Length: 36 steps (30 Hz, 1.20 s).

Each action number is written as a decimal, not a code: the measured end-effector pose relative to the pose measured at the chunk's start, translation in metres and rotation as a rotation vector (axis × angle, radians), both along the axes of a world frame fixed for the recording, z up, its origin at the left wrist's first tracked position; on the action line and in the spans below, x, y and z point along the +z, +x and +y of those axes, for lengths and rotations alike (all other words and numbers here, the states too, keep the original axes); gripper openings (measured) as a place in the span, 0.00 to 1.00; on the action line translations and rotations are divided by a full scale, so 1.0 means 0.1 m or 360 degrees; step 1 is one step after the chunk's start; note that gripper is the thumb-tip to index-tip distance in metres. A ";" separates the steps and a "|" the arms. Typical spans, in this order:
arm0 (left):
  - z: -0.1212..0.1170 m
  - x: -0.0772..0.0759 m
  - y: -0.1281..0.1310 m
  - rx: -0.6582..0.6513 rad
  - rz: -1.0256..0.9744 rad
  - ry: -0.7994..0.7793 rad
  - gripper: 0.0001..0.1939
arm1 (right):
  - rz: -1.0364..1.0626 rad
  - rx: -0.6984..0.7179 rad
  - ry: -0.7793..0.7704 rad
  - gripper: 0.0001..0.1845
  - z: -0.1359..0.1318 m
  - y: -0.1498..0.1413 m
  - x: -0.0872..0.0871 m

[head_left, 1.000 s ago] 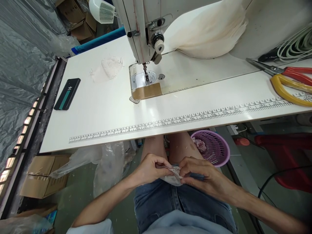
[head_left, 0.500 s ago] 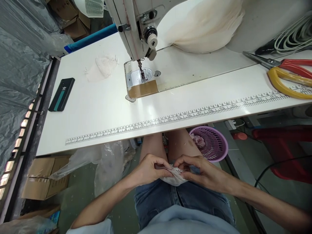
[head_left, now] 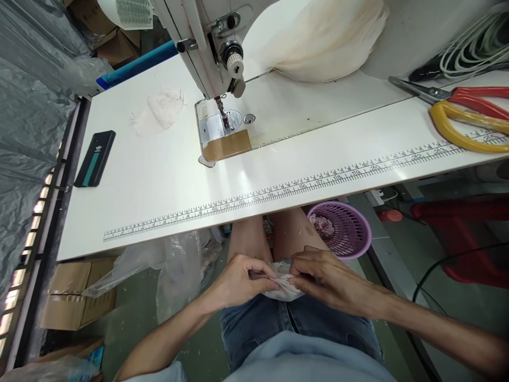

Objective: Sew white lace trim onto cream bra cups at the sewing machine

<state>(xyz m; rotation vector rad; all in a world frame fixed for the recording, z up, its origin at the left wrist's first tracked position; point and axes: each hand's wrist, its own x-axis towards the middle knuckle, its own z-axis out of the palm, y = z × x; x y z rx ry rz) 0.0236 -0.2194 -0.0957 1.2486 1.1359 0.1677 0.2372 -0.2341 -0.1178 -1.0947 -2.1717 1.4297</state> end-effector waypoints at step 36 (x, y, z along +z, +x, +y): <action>-0.10 -0.19 -0.02 0.0357 -0.0141 -0.0209 0.12 | 0.0210 -0.0259 0.0356 0.06 -0.26 -0.04 -0.02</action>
